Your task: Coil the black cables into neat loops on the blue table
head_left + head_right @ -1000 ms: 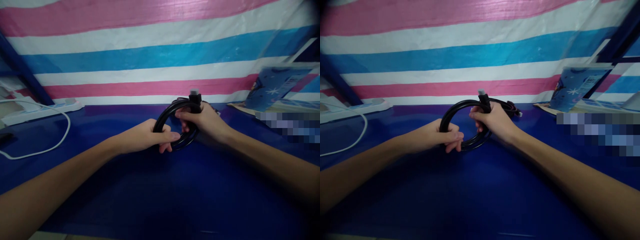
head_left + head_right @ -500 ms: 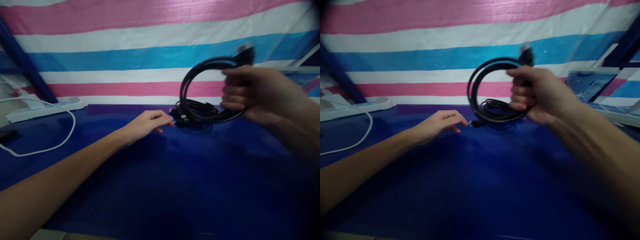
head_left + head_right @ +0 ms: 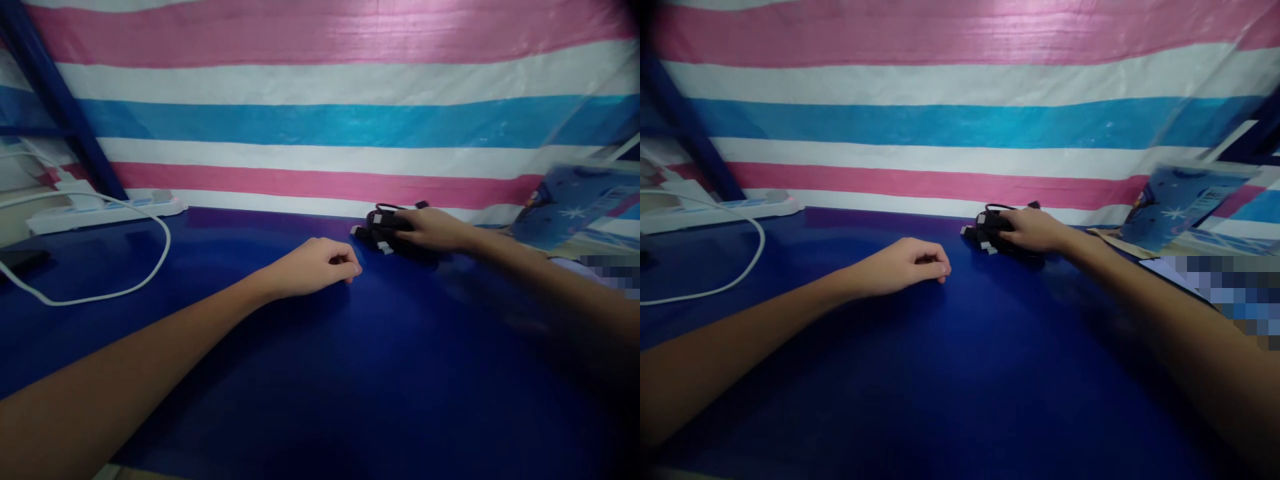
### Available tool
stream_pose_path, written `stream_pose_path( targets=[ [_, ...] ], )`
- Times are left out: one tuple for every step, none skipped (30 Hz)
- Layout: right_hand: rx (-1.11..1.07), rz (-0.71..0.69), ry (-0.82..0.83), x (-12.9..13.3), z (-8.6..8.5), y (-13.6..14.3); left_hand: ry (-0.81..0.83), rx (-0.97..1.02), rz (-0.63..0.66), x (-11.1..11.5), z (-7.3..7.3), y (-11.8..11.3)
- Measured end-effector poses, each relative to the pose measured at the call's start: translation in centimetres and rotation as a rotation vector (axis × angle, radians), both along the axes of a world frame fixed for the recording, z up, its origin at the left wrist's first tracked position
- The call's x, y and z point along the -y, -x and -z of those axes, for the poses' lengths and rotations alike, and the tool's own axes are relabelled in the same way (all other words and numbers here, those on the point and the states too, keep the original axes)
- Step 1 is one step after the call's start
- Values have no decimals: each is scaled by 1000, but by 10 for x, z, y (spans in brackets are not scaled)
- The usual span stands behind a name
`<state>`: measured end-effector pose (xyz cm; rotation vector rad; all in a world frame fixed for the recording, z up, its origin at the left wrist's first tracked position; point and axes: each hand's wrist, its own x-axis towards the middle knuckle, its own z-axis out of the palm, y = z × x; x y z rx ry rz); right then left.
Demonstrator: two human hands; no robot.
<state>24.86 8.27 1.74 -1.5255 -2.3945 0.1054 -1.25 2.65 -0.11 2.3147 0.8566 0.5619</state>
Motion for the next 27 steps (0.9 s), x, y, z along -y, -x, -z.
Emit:
stream_pose_path(
  targets=[
    [66,4,-2,-2,0,-2,-8,-6,8,1,-1,0],
    [117,6,3,-3,-2,-5,-14,-12,17,1,-1,0],
    [148,9,25,-4,-5,-7,-17,-19,25,2,-2,0],
    [164,12,61,-3,-8,-10,-19,-26,31,2,-2,1],
    [166,16,109,-1,-12,-11,-18,-29,35,2,-2,1],
    [156,23,159,3,-16,-12,-18,-30,39,2,-1,2],
    [137,29,211,7,-20,-11,-19,-32,42,1,-1,2],
    [109,36,257,12,-23,-11,-22,-35,46,1,0,2],
    [76,41,290,16,-26,-10,-27,-37,49,0,0,2],
    [39,52,298,20,-29,-9,-32,-37,52,-1,1,2],
    [11,74,279,24,-30,-8,-37,-37,52,-1,1,2],
    [-3,105,238,26,-31,-8,-39,-37,52,-1,1,2],
    [-8,138,179,27,-32,-8,-39,-35,51,-1,2,1],
    [-3,172,106,27,-32,-9,-39,-34,49,-1,1,1],
    [8,200,31,27,-32,-9,-37,-34,48,-1,1,1],
    [18,221,-36,26,-31,-10,-33,-34,49,-1,1,2],
    [28,234,-87,26,-30,-10,-29,-34,50,-1,1,2],
    [37,244,-128,25,-30,-10,-25,-34,52,-1,0,2],
    [50,252,-163,25,-29,-10,-24,-37,53,-1,0,2],
    [67,255,-190,25,-27,-10,-25,-40,54,-1,0,3],
    [86,252,-213,24,-26,-9,-28,-44,54,-1,0,3],
    [101,246,-241,23,-24,-9,-33,-50,53,-1,0,3],
    [107,232,-279,22,-21,-9,-39,-55,52,-1,-1,2],
    [97,214,-325,21,-19,-9,-43,-58,52,-1,-1,2],
    [72,201,-376,19,-16,-8,-45,-60,52,-1,-1,2],
    [38,197,-435,17,-14,-8,-46,-61,52,-1,-1,2],
    [10,198,-476,15,-12,-7,-46,-62,51,-1,0,2]
  ],
)
